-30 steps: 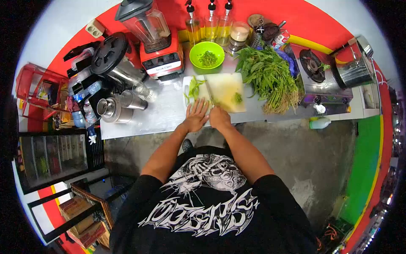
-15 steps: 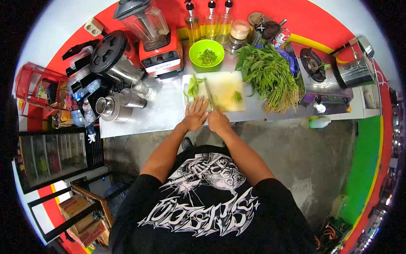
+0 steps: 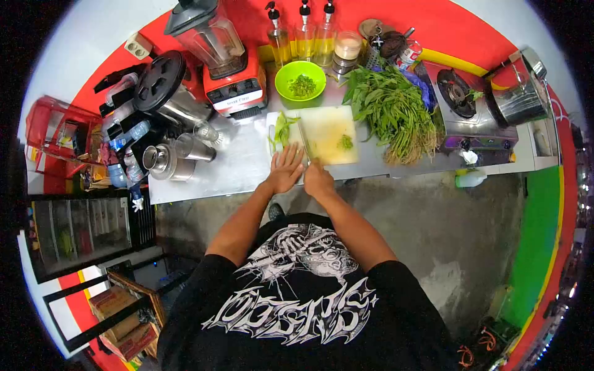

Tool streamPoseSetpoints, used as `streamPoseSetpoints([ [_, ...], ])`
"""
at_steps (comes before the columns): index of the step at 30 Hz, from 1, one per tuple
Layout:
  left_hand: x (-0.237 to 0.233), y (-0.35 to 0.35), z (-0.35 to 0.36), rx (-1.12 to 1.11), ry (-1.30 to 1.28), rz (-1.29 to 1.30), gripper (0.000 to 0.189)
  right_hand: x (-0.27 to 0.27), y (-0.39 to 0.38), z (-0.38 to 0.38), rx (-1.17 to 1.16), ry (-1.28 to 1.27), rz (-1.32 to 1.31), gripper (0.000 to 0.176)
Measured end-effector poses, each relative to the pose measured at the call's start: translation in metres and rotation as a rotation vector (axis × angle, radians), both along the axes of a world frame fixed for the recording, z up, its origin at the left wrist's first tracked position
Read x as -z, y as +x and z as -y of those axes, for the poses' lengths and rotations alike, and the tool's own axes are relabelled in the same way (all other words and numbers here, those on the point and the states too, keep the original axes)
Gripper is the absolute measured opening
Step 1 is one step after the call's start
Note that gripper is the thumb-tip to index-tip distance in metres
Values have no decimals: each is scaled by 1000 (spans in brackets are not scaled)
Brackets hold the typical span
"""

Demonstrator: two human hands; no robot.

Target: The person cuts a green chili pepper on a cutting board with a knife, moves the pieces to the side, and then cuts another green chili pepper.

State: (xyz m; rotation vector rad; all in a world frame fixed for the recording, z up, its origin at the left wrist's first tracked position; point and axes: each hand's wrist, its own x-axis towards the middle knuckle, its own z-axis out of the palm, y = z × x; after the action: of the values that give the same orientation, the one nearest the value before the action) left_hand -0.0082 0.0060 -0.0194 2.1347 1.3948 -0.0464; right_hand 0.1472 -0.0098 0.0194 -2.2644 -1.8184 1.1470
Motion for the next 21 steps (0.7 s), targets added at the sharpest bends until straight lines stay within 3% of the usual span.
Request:
streamPoseSetpoints([
  [7,-18,15,11,-37,122,-142,67,-10,22,0,-32,83,-9,41],
  [11,10,27,8,-38,394,-130,66,-8,49,-5,96,26,13,39],
  [13,2,37,2,-29,395,-78,67,-11,59,-5,205,57,34,41],
  [21,-3,40,-1,-23,301,38,76,2,65,-6,109,237,-21,39],
])
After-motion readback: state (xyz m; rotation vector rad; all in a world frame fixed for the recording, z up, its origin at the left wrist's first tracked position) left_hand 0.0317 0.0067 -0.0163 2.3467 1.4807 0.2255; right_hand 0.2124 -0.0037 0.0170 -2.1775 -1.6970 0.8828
